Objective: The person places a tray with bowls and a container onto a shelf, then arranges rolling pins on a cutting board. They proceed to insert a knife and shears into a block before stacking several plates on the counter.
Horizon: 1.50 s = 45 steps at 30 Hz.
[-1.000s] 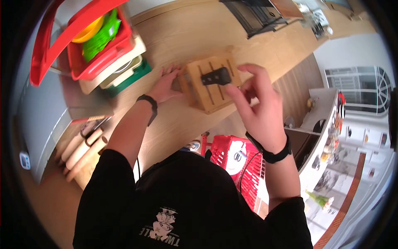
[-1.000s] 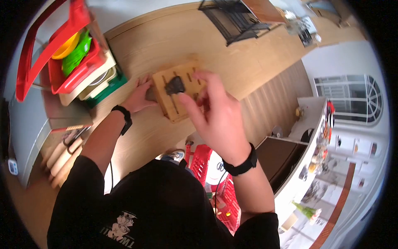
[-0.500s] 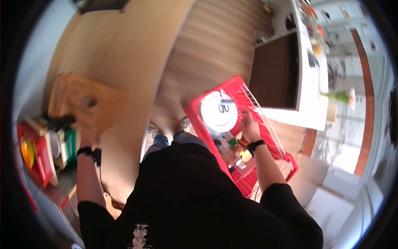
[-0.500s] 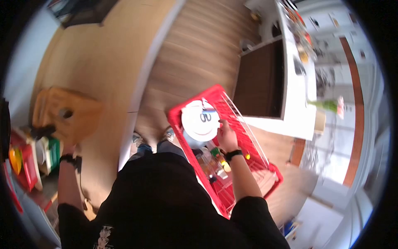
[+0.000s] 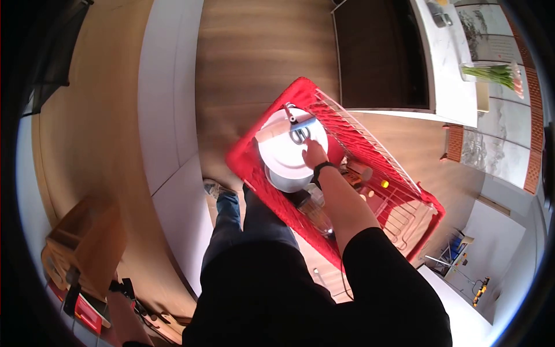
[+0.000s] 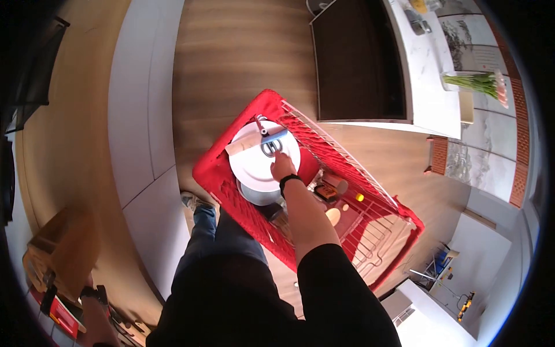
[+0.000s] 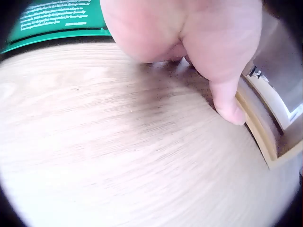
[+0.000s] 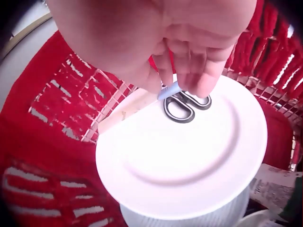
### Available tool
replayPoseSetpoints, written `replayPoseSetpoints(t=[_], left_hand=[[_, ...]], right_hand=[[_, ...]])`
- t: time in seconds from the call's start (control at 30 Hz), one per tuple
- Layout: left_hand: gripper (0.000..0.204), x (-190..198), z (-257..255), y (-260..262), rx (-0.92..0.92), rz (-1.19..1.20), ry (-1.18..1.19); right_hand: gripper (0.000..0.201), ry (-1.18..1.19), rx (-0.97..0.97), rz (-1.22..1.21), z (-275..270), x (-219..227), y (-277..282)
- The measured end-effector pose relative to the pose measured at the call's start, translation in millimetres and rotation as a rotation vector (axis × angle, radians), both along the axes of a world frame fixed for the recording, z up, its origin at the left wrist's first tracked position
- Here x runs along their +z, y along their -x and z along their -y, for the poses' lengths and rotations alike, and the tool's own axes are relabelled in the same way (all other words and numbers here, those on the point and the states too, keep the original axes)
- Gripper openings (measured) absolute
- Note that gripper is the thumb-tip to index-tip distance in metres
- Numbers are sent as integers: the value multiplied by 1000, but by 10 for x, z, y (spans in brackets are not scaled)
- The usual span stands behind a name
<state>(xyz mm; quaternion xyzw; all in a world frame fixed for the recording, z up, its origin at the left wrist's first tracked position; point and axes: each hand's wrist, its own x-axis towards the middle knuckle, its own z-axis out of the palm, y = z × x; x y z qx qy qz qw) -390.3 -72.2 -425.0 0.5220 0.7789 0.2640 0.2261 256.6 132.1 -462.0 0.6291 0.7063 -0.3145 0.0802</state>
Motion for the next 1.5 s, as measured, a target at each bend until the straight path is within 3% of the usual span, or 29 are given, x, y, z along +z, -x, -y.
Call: replayPoseSetpoints(t=[0.13,0.17,0.27,0.3,0.33,0.4,0.47,0.5,0.63,0.7,0.83,0.93,1.03,1.2,1.3,1.5], left_hand=[[40,-84,170,59,-7,-48,101],[40,-106,260,88,-4,-58,124],[40,-95,488,149,15,-89,181],[40,-100,602,193,23,-100,199],[40,-95,726,228,30,-109,218],[40,-91,923,253,40,-119,251],[40,-130,1016,216,44,-118,269],[40,-93,963,136,44,-116,274],[40,-154,1091,136,38,-120,300],[40,-173,1192,132,36,-124,320],[40,-82,1410,145,27,-137,370],[40,23,1519,160,37,-150,382],[40,161,1614,158,54,-162,383],[40,426,1684,83,73,-156,353],[40,658,1659,110,84,-158,305],[41,1070,1809,304,92,-163,193]], right_hand=[[37,-50,32,110,-437,-219,269],[44,-99,82,255,-488,-289,336],[67,-56,39,373,-641,-640,243],[73,57,46,425,-675,-692,229],[66,118,103,489,-649,-693,215],[46,-147,155,504,-511,-738,226],[23,-60,239,525,-496,-666,234],[16,-212,307,556,-369,-767,187],[24,-68,161,406,-208,-632,147],[38,-38,47,371,-142,-599,140],[41,-76,78,300,-13,-611,72],[33,-16,50,257,-24,-565,61],[29,53,178,348,4,-439,53],[30,184,126,305,209,157,-59],[32,84,82,228,420,721,-226],[31,-242,89,83,706,2552,70]])
